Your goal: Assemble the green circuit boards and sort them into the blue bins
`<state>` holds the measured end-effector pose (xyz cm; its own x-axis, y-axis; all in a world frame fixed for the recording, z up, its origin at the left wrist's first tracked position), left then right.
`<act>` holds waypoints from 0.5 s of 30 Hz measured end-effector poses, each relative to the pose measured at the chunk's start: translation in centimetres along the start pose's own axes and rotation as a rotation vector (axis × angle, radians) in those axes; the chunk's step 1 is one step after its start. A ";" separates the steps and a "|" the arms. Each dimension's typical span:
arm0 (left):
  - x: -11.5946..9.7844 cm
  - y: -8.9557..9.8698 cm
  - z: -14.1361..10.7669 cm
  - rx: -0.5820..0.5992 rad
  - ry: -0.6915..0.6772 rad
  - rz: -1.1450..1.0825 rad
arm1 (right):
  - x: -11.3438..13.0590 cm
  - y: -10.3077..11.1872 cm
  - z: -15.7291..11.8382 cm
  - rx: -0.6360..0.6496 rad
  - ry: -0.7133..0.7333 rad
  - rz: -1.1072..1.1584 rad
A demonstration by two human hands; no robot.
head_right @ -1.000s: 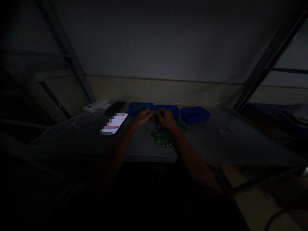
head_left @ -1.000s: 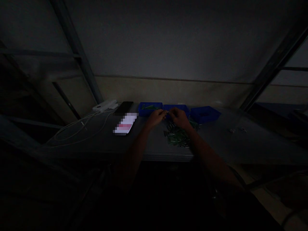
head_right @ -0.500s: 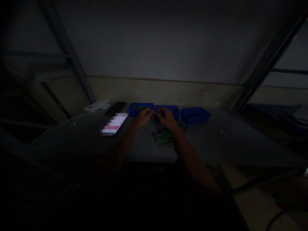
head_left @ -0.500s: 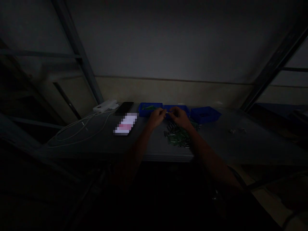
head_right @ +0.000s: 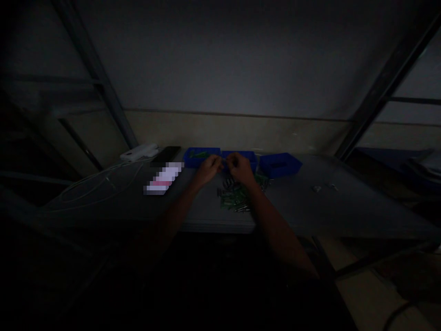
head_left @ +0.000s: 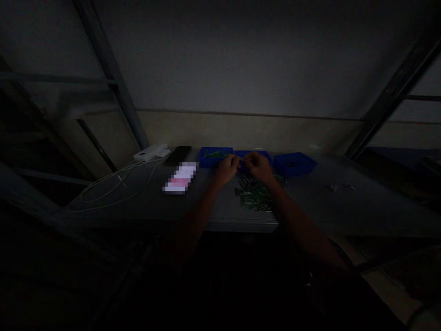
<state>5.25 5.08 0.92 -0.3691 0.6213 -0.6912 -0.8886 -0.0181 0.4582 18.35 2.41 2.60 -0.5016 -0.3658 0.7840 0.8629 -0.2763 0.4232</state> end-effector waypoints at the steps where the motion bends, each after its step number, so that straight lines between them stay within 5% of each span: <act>1: 0.0 -0.1 0.0 -0.006 -0.030 -0.030 | -0.2 0.1 0.1 -0.005 -0.013 0.012; 11: 0.2 -0.1 0.2 -0.013 -0.035 0.001 | -0.7 -0.4 0.2 0.050 -0.019 0.028; 15: 0.3 -0.5 -0.2 0.121 0.015 0.103 | -0.8 0.0 0.4 -0.022 -0.059 -0.141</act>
<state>5.49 5.14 0.40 -0.4616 0.6096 -0.6445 -0.8066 0.0141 0.5910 18.75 3.09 2.14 -0.6124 -0.2692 0.7433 0.7824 -0.3411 0.5211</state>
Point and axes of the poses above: each hand's wrist, its own z-axis towards the middle knuckle, its own y-axis out of the back of the hand, x = y × z, the point moved 5 cm from there along z, towards the middle knuckle, and after that the axes turned 11 degrees about -y, right-handed, at the moved point
